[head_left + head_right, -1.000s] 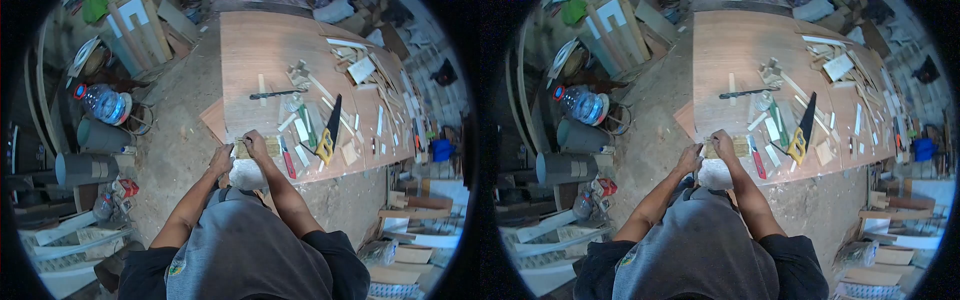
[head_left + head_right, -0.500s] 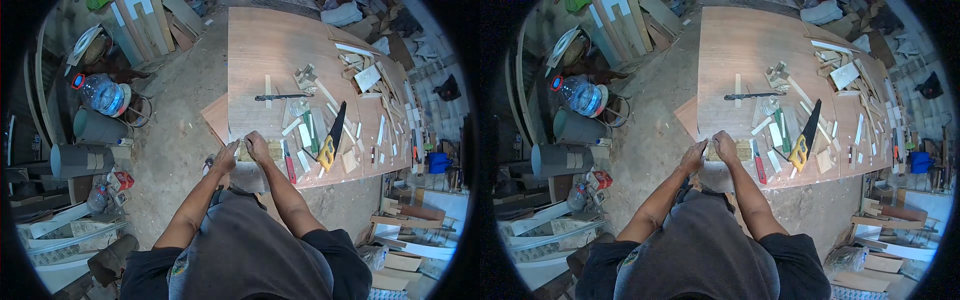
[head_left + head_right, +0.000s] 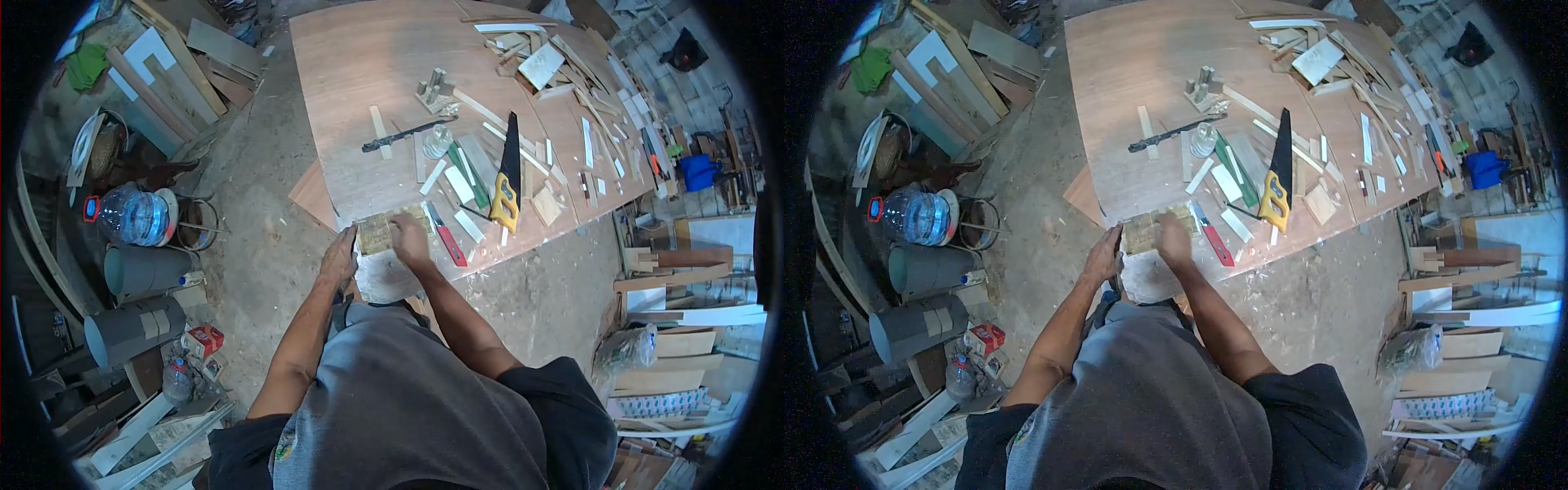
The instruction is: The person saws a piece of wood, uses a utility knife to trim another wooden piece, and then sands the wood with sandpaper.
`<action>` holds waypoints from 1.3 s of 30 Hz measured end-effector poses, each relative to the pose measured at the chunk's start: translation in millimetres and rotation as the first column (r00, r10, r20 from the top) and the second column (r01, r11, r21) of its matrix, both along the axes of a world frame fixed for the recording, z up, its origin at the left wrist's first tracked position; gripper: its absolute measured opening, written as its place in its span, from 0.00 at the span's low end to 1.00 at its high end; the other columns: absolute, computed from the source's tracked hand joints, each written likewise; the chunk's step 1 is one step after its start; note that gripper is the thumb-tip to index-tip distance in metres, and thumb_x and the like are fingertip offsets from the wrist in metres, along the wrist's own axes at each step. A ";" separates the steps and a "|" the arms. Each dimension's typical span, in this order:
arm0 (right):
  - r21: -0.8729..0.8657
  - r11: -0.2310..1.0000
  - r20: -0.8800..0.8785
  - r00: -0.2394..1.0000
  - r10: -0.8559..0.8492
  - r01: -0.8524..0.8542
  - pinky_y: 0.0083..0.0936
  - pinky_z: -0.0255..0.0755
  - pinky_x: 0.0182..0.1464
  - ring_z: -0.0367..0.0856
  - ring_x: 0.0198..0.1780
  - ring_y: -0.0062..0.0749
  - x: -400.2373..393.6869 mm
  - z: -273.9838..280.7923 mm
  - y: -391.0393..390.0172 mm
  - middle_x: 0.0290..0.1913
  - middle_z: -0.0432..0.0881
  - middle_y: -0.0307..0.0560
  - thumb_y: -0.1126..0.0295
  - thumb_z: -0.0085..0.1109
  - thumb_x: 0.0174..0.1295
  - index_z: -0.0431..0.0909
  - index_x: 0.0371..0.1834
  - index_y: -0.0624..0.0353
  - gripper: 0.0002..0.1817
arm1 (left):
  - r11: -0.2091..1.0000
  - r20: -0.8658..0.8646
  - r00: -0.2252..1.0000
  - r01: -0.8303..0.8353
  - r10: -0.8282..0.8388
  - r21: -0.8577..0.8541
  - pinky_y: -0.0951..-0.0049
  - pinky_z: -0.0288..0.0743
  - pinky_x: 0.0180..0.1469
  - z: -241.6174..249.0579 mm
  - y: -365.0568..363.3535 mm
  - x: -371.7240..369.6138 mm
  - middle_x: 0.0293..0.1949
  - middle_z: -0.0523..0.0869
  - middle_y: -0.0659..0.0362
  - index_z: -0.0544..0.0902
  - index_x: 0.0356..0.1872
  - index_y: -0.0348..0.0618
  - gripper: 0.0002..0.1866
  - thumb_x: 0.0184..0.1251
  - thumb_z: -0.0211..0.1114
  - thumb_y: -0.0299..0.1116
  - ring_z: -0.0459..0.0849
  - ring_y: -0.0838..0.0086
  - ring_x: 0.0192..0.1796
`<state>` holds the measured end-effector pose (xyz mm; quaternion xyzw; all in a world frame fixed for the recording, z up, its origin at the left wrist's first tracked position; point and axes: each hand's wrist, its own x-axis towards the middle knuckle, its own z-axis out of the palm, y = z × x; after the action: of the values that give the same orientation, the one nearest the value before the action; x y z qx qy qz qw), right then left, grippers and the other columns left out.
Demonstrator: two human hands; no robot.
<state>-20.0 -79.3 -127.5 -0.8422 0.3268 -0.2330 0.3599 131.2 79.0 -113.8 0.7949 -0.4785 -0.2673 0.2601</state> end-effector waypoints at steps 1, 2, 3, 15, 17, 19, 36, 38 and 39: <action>-0.032 0.987 -0.041 0.987 -0.158 0.157 0.45 0.75 0.52 0.81 0.47 0.60 -22.1 -6.3 -0.8 0.42 0.82 0.63 0.73 0.58 0.62 0.83 0.45 0.64 0.11 | 1.000 -0.007 1.000 0.006 -0.006 0.002 0.57 0.70 0.69 1.7 -0.1 -0.3 0.67 0.72 0.43 0.60 0.75 0.38 0.40 0.58 0.62 0.21 0.73 0.47 0.68; -0.019 0.965 -0.085 0.961 -0.263 0.262 0.46 0.76 0.49 0.82 0.44 0.60 -44.7 0.1 -4.4 0.40 0.83 0.62 0.73 0.59 0.62 0.83 0.45 0.63 0.11 | 1.000 -0.017 1.000 -0.001 0.001 0.009 0.58 0.69 0.69 5.9 0.0 -0.7 0.68 0.72 0.42 0.60 0.75 0.39 0.40 0.59 0.63 0.21 0.72 0.47 0.68; -0.012 0.932 -0.128 0.924 -0.361 0.363 0.46 0.77 0.46 0.82 0.41 0.60 -65.2 7.3 -9.0 0.39 0.83 0.61 0.73 0.59 0.62 0.83 0.44 0.63 0.10 | 1.000 -0.027 1.000 -0.010 0.010 0.015 0.58 0.68 0.70 8.2 0.2 -0.6 0.69 0.71 0.42 0.60 0.76 0.40 0.40 0.59 0.63 0.21 0.72 0.47 0.69; -0.159 0.986 -0.556 0.830 -0.052 -0.045 0.48 0.79 0.43 0.84 0.37 0.55 -101.0 19.8 -33.3 0.44 0.79 0.53 0.66 0.55 0.67 0.83 0.46 0.54 0.10 | 0.998 -0.014 0.999 -0.040 0.041 0.046 0.57 0.66 0.72 5.0 1.1 0.0 0.70 0.70 0.42 0.60 0.76 0.42 0.41 0.59 0.65 0.23 0.70 0.47 0.71; -0.163 0.985 -0.560 0.828 -0.039 -0.064 0.49 0.78 0.43 0.84 0.37 0.56 -101.6 6.8 -35.4 0.44 0.79 0.54 0.66 0.56 0.66 0.82 0.45 0.56 0.10 | 1.000 -0.043 0.999 -0.019 0.020 0.018 0.57 0.65 0.73 4.2 0.9 0.8 0.71 0.69 0.42 0.60 0.76 0.42 0.41 0.59 0.65 0.23 0.70 0.47 0.71; -0.176 0.981 -0.564 0.825 -0.034 -0.080 0.49 0.78 0.42 0.83 0.37 0.56 -99.2 8.9 -28.3 0.44 0.79 0.55 0.66 0.57 0.66 0.82 0.44 0.57 0.10 | 0.999 -0.005 0.999 -0.032 0.032 0.014 0.57 0.65 0.73 -0.4 2.7 0.4 0.71 0.69 0.42 0.59 0.76 0.42 0.41 0.60 0.65 0.23 0.70 0.47 0.71; 0.007 0.987 -0.251 0.956 -0.154 0.161 0.49 0.77 0.38 0.85 0.34 0.60 63.4 -2.0 30.2 0.29 0.83 0.65 0.63 0.62 0.58 0.83 0.29 0.65 0.14 | 0.983 0.060 0.991 -0.108 0.118 -0.148 0.53 0.76 0.62 -6.5 4.5 -4.0 0.65 0.77 0.43 0.67 0.73 0.42 0.35 0.58 0.51 0.20 0.79 0.47 0.62; -0.057 0.980 -0.331 0.922 -0.199 0.191 0.49 0.78 0.40 0.86 0.36 0.60 64.4 -5.6 32.8 0.32 0.85 0.63 0.62 0.61 0.58 0.83 0.32 0.63 0.13 | 0.989 0.040 0.992 -0.116 0.120 -0.086 0.54 0.76 0.62 -3.8 3.7 -3.9 0.65 0.77 0.43 0.67 0.73 0.42 0.35 0.59 0.51 0.20 0.79 0.47 0.62; -0.058 0.981 -0.334 0.922 -0.195 0.187 0.49 0.78 0.40 0.86 0.36 0.60 66.1 -3.2 33.6 0.32 0.85 0.63 0.62 0.61 0.58 0.83 0.32 0.63 0.13 | 0.994 0.023 0.993 -0.111 0.112 -0.022 0.54 0.75 0.63 -4.7 3.5 -3.6 0.65 0.77 0.43 0.67 0.73 0.42 0.35 0.59 0.51 0.20 0.79 0.47 0.62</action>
<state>46.1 -45.7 -130.7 -0.8383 0.4613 -0.1229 0.2632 127.6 82.6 -118.5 0.8208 -0.4392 -0.2379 0.2771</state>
